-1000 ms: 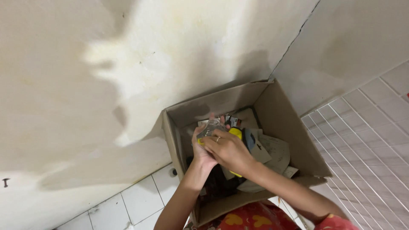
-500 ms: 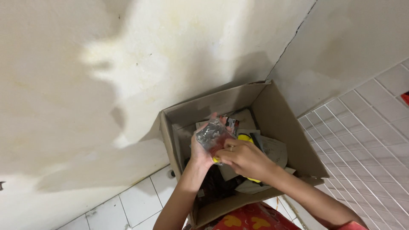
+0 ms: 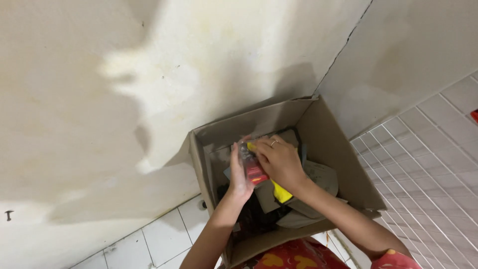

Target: The recorder takes packaged motorcycle parts out of a box, wipes them with a yellow cloth, and hangs them on a wire display rack.

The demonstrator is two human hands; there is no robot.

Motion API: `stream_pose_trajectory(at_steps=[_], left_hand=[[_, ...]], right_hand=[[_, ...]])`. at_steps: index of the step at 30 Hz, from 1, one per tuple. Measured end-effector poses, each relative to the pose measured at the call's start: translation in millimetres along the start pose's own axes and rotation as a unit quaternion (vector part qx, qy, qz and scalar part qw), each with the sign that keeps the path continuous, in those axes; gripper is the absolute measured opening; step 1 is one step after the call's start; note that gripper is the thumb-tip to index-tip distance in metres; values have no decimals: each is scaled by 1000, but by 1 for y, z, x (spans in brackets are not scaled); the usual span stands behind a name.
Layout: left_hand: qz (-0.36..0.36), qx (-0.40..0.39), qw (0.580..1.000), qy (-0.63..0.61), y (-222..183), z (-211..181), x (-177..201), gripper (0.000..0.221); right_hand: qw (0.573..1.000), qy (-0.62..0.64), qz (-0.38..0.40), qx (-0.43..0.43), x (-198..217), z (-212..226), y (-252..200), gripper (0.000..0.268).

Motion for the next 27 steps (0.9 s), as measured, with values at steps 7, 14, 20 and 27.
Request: stream_pose_trajectory(at_steps=[7,14,20,27], left_hand=[[-2,90,993,70,-8,5,-12,58],[33,171,982,79,8,30,47,63],[180,137,973,38,-7,6,-16,68],[76,134,985,82,1,12,-6,62]], right_hand=[[936,333,97,58,-3,22,-29,38],[987,151,23,48,5,-18,-3,35],[944,301,122,51,11,36,-32,32],[994,102,43,17,-3,-8,-25,24]])
Point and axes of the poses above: each hand's wrist, its own y-axis towards the middle knuckle, its own x-axis out of the back of the hand, z = x × y, the point moved 6 cm from there along y, towards the middle knuckle, and after that the axes turned 12 degrees about z, right-handed, at the moved point
